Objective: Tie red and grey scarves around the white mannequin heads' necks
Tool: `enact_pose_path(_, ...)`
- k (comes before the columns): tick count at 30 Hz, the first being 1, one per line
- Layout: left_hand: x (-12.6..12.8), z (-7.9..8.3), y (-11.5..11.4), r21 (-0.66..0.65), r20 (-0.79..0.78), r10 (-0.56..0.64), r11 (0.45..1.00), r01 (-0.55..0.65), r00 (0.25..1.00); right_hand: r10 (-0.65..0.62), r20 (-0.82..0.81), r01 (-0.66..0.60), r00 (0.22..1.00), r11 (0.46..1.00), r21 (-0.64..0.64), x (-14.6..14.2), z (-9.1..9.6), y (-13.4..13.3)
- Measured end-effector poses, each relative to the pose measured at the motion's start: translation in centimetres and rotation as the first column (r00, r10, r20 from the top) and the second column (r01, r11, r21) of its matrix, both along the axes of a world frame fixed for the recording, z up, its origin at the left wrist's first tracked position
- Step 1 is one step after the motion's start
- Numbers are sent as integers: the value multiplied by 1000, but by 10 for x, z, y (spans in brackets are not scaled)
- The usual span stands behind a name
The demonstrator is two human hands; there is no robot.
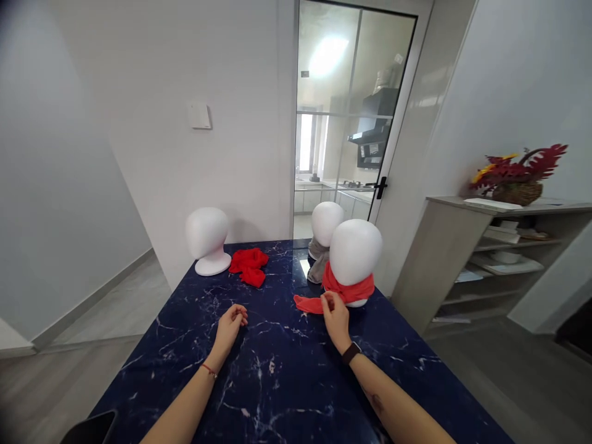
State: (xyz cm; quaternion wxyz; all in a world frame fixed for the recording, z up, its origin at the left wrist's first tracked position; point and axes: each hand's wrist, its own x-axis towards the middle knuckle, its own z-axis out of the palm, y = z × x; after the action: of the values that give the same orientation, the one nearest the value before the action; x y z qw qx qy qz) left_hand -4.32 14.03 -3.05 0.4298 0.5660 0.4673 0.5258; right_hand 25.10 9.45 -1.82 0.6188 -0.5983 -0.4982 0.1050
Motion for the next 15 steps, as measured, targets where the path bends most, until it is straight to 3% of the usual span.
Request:
enact_pose_path(2,-1,0,-2,2,5,20,1000,-20,1000,-255,36,253,966,966,44,30,-1,0)
enact_pose_path(4,-1,0,-4,7,10,48,999,-48,999,-456,26,452,890,888,80,55,-2,7)
enact_pose_path(7,-2,-2,-7,15,14,94,995,-95,995,-634,-62,637,771,769,50,85,-10,22)
enact_pose_path(9,-3,-3,-7,21,13,116,993,-117,993,-634,-129,632,763,773,-56,100,-18,28)
enact_pose_path(11,-3,-4,-7,27,8,127,991,-127,992,-553,-175,532,815,833,-153,110,-25,30)
enact_pose_path(13,-3,-3,-7,34,1,131,991,-131,991,-476,-210,441,854,877,-193,114,-28,28)
enact_pose_path(15,-4,-3,-7,40,-9,134,990,-133,991,-461,-239,422,855,885,-197,113,-27,26)
